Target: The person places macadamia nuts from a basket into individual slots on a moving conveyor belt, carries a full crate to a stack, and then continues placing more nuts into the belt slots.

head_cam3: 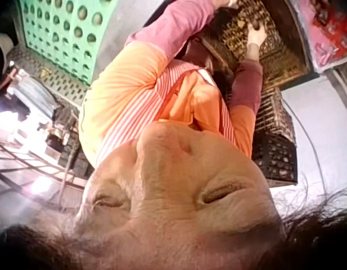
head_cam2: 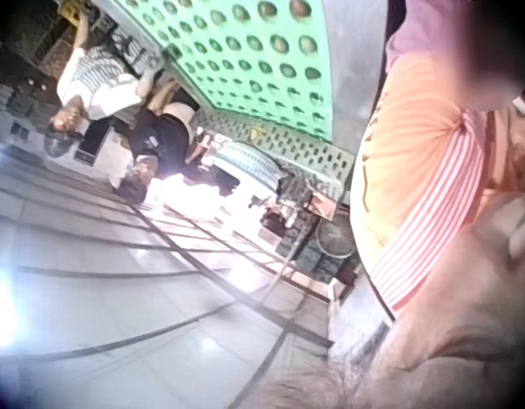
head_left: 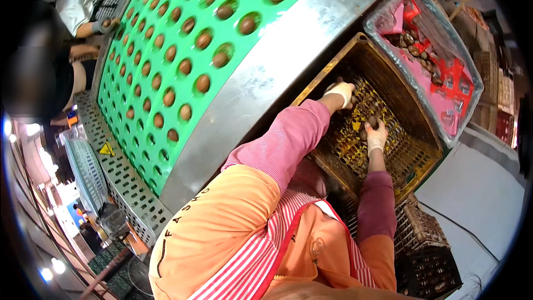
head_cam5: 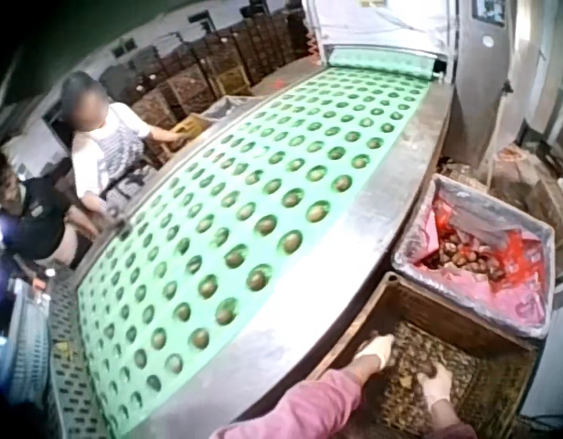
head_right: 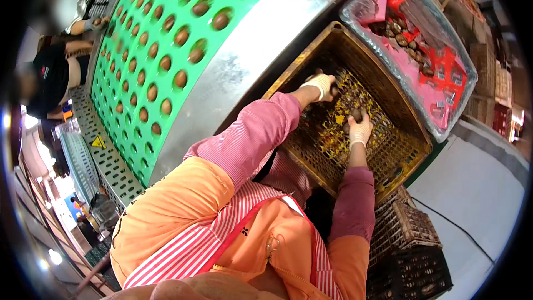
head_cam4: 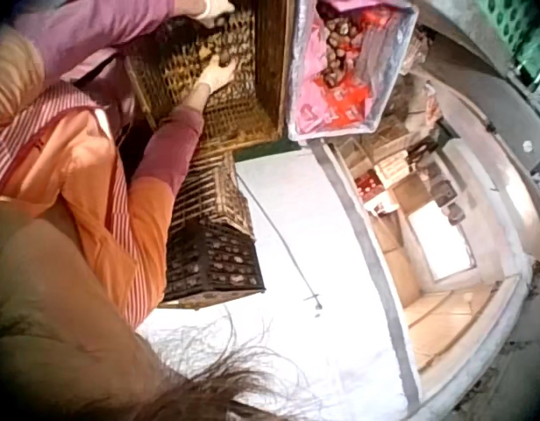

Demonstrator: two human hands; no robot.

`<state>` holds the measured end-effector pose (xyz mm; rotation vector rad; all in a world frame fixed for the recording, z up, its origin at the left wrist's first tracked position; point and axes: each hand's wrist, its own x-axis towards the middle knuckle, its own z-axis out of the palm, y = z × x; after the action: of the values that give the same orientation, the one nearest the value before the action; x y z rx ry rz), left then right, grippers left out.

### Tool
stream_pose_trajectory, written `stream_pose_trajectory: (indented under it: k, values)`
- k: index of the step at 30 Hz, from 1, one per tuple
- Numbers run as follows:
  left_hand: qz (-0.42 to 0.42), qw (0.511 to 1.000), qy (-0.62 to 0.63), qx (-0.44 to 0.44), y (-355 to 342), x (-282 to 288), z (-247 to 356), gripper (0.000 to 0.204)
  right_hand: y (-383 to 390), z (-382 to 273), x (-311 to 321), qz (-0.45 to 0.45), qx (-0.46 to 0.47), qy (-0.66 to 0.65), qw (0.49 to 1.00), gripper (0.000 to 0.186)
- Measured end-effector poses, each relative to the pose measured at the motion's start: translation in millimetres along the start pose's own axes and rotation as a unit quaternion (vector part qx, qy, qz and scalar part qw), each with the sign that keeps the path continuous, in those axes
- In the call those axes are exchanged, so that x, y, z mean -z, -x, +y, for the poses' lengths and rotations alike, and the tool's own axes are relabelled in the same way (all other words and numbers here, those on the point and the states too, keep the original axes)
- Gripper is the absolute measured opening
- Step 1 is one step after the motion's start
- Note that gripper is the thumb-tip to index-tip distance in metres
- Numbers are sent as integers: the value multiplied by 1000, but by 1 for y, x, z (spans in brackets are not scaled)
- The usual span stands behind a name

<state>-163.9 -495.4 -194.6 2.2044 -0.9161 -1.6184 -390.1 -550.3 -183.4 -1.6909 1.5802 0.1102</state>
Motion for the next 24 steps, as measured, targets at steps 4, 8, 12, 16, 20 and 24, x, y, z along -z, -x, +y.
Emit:
stream_pose_trajectory:
  k: [4,8,12,16,20,24]
  values:
    - [58,972,121,-194,122,41,60,66,39,-25,42,-182,-74,-450,871,66]
    - [-67,807,493,-318,205,64,44,59,83,-61,64,-203,-16,-587,784,48]
    - [-70,699,633,-325,314,88,-12,62,137,-134,71,-346,34,-656,670,38]
    - [117,741,605,-269,381,103,-101,77,156,-210,59,-388,118,-510,759,49]
    - [430,768,437,-188,436,117,-220,65,208,-335,-7,-184,507,-118,834,54]
    - [538,783,304,-69,425,146,-284,57,249,-425,-105,-132,651,77,744,48]
